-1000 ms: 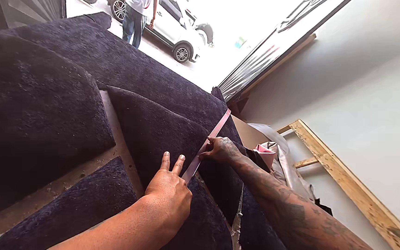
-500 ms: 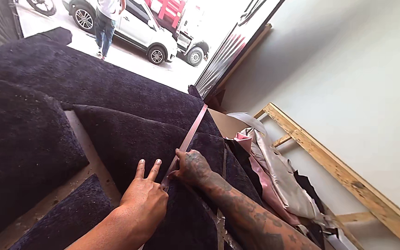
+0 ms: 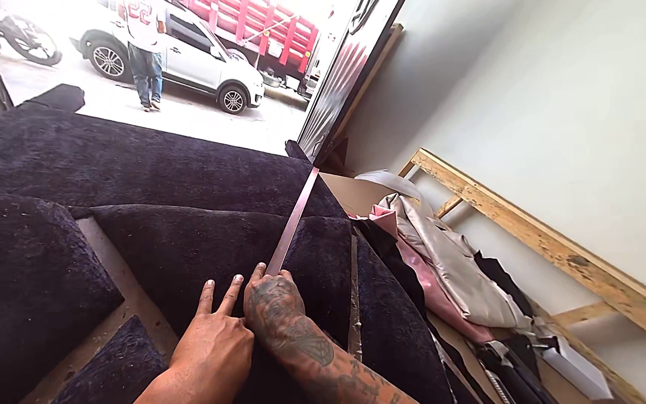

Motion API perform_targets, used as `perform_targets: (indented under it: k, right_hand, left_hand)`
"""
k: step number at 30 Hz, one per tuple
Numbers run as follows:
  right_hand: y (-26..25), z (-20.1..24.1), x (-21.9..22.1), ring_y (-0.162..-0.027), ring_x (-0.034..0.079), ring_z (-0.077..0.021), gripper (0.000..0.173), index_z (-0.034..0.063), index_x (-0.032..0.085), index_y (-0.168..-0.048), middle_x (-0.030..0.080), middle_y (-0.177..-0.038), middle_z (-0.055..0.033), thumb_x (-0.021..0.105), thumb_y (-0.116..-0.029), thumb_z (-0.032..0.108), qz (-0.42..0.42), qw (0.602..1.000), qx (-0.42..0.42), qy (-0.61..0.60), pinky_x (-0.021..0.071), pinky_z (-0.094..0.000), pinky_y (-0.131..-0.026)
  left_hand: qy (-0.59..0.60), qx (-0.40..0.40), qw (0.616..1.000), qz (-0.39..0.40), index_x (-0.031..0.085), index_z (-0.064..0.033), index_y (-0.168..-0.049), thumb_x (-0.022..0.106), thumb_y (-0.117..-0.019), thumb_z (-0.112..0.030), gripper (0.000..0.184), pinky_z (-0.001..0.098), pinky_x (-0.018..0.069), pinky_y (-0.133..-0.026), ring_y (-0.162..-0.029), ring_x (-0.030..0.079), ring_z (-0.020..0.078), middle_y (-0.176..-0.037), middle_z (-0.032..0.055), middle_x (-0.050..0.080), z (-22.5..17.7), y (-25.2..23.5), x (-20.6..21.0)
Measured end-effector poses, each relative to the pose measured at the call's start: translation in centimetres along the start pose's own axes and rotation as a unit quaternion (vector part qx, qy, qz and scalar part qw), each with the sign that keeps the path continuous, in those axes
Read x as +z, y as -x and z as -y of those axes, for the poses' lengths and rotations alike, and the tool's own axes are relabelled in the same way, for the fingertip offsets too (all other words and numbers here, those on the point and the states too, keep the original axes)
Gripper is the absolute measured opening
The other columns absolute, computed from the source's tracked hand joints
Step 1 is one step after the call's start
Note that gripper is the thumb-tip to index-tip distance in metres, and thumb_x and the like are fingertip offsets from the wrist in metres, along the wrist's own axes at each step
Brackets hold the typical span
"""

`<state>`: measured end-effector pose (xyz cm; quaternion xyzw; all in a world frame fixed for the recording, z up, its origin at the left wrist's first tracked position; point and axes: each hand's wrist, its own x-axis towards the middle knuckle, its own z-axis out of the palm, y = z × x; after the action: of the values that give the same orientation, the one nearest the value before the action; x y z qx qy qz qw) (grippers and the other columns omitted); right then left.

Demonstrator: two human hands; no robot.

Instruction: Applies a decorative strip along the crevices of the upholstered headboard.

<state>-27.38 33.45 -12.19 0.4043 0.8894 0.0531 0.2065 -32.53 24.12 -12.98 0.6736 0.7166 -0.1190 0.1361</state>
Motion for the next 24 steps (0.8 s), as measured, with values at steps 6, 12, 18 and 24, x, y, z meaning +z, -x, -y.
perform_targets:
  k: [6, 12, 18, 24]
  right_hand:
    - [0.47, 0.05, -0.12, -0.104, 0.069, -0.0306, 0.046, -0.007, 0.045, -0.142, 0.071, -0.105, -0.0175, 0.038, -0.1035, 0.017, 0.001, 0.999, 0.002, -0.039, 0.0464, -0.0487, -0.103]
    - [0.29, 0.03, -0.11, -0.106, 0.069, -0.0317, 0.048, -0.0077, 0.044, -0.143, 0.071, -0.105, -0.0181, 0.038, -0.1029, 0.017, 0.005, 0.999, -0.002, -0.035, 0.0461, -0.049, -0.103]
    - [0.3, 0.08, -0.15, -0.111, 0.067, -0.0328, 0.05, -0.0067, 0.043, -0.146, 0.071, -0.109, -0.0183, 0.038, -0.1029, 0.019, 0.01, 0.999, 0.009, -0.052, 0.046, -0.0486, -0.104]
    - [0.36, 0.02, -0.17, -0.108, 0.068, -0.0334, 0.05, -0.0086, 0.042, -0.146, 0.071, -0.108, -0.0199, 0.039, -0.1027, 0.017, 0.005, 0.999, -0.003, -0.053, 0.0443, -0.0515, -0.106]
  left_hand:
    - [-0.002, -0.006, 1.0, -0.02, 0.076, -0.0098, -0.106, 0.049, -0.0949, -0.011, 0.029, 0.0714, 0.0093, -0.12, -0.157, 0.018, 0.0381, -0.133, 0.0036, 0.07, -0.29, -0.01, 0.22]
    - [-0.003, -0.009, 1.0, -0.02, 0.076, -0.0094, -0.105, 0.051, -0.0948, -0.012, 0.028, 0.0716, 0.0104, -0.12, -0.158, 0.017, 0.038, -0.134, 0.0039, 0.07, -0.26, -0.07, 0.29]
    - [0.003, -0.006, 1.0, -0.025, 0.076, -0.0084, -0.109, 0.05, -0.0954, -0.012, 0.03, 0.0714, 0.008, -0.121, -0.158, 0.017, 0.0378, -0.136, 0.0049, 0.069, -0.17, 0.05, 0.36]
    - [-0.001, -0.006, 1.0, -0.029, 0.076, -0.0084, -0.109, 0.048, -0.0955, -0.009, 0.031, 0.0707, 0.0085, -0.121, -0.158, 0.017, 0.0378, -0.138, 0.005, 0.067, -0.15, 0.27, 0.24]
